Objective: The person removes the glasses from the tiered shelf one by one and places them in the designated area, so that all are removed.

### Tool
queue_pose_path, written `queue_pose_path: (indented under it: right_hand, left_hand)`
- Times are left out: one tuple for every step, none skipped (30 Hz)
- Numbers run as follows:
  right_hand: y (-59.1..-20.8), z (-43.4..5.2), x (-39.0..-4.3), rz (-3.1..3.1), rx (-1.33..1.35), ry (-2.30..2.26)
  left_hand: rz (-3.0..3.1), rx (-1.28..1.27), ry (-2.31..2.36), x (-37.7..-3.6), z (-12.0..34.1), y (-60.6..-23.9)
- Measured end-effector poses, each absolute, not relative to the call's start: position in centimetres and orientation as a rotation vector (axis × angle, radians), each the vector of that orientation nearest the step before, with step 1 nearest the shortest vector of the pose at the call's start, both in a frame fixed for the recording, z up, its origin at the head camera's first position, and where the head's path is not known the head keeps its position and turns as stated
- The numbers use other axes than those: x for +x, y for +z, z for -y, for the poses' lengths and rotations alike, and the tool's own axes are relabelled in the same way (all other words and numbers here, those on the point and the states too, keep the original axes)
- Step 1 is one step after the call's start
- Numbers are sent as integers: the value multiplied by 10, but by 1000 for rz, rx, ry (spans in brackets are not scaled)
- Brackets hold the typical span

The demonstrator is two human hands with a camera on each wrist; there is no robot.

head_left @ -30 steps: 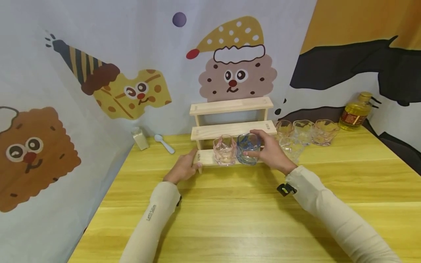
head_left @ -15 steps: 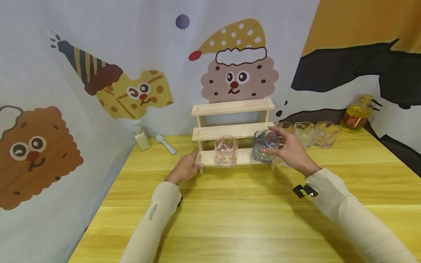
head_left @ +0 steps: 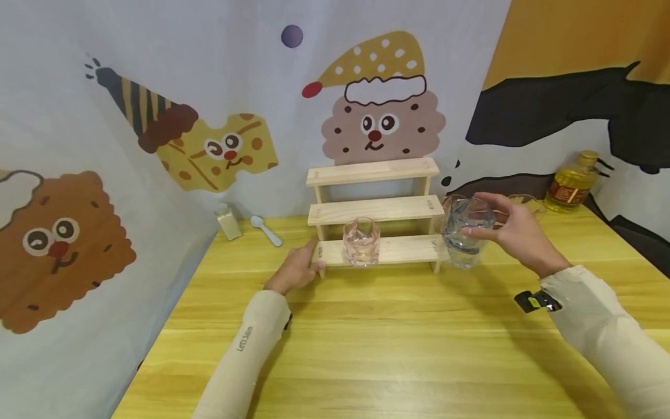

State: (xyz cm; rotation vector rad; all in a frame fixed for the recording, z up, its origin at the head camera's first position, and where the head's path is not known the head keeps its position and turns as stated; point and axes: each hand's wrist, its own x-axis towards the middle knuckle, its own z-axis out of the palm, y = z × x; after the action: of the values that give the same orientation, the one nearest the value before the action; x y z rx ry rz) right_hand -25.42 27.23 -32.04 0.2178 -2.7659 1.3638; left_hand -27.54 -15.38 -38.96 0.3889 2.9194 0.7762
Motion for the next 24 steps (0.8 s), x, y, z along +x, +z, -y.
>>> queue_pose_path:
  right_hand:
    - [-320, -278, -255, 2769, 201, 1365]
    - [-321, -283, -255, 2770, 182, 1367]
    - [-321, -289, -255, 2770, 168, 1371]
    - [-322, -295, -256, 2767, 157, 1371]
    - [-322, -300, -256, 2766, 139, 1364]
    - [-323, -305, -256, 2762, 122, 1359]
    - [-324, -310, -256, 2758, 108, 1359]
    - [-325, -314, -257, 2755, 94, 1360]
    - [-325, -319, -257, 2755, 81, 1354]
    - [-326, -323, -257, 2755, 64, 1348]
    - [-327, -327, -258, 2755, 51, 1345]
    - [-328, -331, -258, 2755, 44, 1342]
    - [-329, -334, -258, 2756, 37, 1343]
    - [-330, -337, -259, 2758, 30, 1343]
    - [-331, -340, -260, 2762, 23, 1339]
    - [-332, -343, -260, 2766, 16, 1338]
    - [-334, -346, -260, 2770, 10, 1332]
    - [-336, -348, -261, 2774, 2, 1329]
    - [-338, -350, -261, 2775, -4, 1332]
    - [-340, -353, -261, 2776, -15, 1332]
    - [-341, -355, -261, 2776, -24, 1334]
    - [-343, -357, -261, 2775, -31, 1336]
    - [-345, -359, -261, 2774, -37, 1342]
    - [-346, -361, -262, 2772, -42, 1347]
  left_hand:
    - [-2920, 382, 772, -275, 154, -389]
    - [-2923, 382, 766, -276, 154, -390]
    - [-2924, 380, 763, -276, 155, -390]
    - [-2922, 377, 761, -276, 155, -390]
    - [-2922, 378, 761, -276, 155, -390]
    - [-2918, 373, 762, -276, 156, -390]
    - [-2917, 373, 761, -276, 156, -390]
    - [-2917, 373, 761, -276, 156, -390]
    - [-2914, 371, 764, -276, 156, -390]
    - [-2915, 373, 761, -275, 156, -390]
    - [-2918, 375, 758, -275, 156, -390]
    - [-2920, 377, 754, -275, 156, -390]
    - [-2922, 380, 752, -275, 155, -390]
    - [-2922, 378, 750, -276, 155, -390]
    - [-2923, 377, 749, -276, 155, -390]
    - [-2924, 376, 747, -276, 155, -390]
    - [-2924, 373, 747, -276, 155, -390]
    - [-2925, 372, 744, -276, 156, -390]
    - [-2925, 374, 744, -277, 156, -391]
    - [-2926, 376, 743, -277, 156, -391]
    - [-2926, 376, 744, -277, 156, -391]
    - [-2928, 380, 742, -277, 156, -391]
    - [-2931, 384, 739, -277, 156, -392]
    - [-2931, 384, 739, -277, 155, -392]
